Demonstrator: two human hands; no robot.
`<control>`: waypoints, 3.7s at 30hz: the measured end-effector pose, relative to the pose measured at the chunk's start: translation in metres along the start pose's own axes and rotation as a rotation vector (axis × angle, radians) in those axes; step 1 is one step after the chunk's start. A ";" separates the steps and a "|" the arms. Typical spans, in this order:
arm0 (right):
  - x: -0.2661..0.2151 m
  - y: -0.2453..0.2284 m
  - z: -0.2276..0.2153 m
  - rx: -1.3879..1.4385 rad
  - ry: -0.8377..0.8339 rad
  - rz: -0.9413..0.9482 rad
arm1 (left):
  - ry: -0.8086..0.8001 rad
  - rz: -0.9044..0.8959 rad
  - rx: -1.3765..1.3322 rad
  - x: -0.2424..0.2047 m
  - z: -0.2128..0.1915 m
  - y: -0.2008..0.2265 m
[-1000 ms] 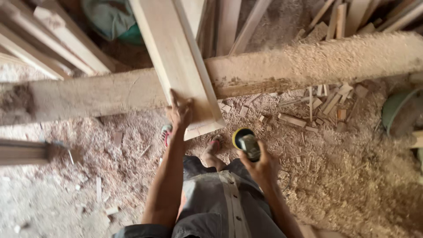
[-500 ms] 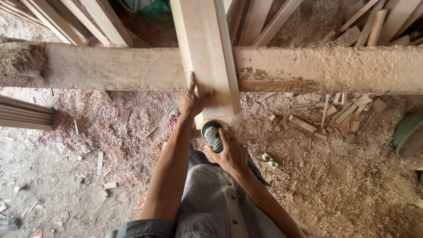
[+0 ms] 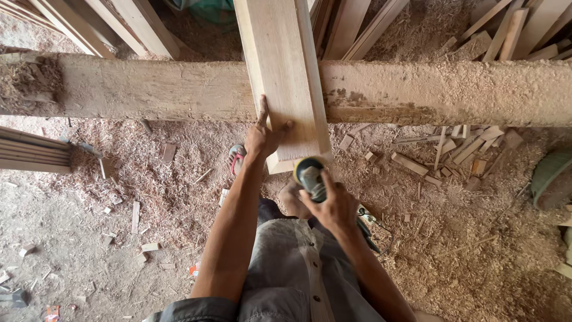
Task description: The person sands a recessed wooden panel using an electric sander, moving the tool along the inner edges and flat surfaces while holding the piece against a larger log.
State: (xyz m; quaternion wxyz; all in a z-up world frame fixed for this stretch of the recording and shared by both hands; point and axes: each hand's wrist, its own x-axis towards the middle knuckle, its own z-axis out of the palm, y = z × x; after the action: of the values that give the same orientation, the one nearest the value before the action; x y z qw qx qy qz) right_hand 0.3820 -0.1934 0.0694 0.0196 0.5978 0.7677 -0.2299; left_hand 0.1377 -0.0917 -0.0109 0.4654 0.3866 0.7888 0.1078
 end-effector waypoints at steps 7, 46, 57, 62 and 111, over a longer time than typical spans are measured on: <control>0.001 0.020 -0.005 0.032 0.099 -0.079 | -0.047 -0.060 -0.030 0.000 -0.002 0.003; 0.002 -0.082 0.013 0.075 -0.205 -0.220 | -0.058 -0.071 0.039 -0.003 -0.005 0.004; 0.006 -0.035 0.008 0.087 -0.054 -0.110 | 0.072 0.153 0.050 0.016 0.012 -0.014; 0.002 -0.002 0.000 0.033 0.001 -0.061 | -0.006 0.032 -0.093 0.003 0.003 -0.006; -0.009 0.042 -0.007 0.124 0.245 0.008 | -0.001 0.029 0.001 0.009 0.002 -0.011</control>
State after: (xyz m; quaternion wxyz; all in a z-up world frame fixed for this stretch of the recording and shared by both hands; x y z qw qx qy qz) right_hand 0.4250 -0.1915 0.0643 -0.1103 0.6247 0.7462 -0.2018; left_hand 0.1310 -0.0928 -0.0236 0.4640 0.3982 0.7831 0.1138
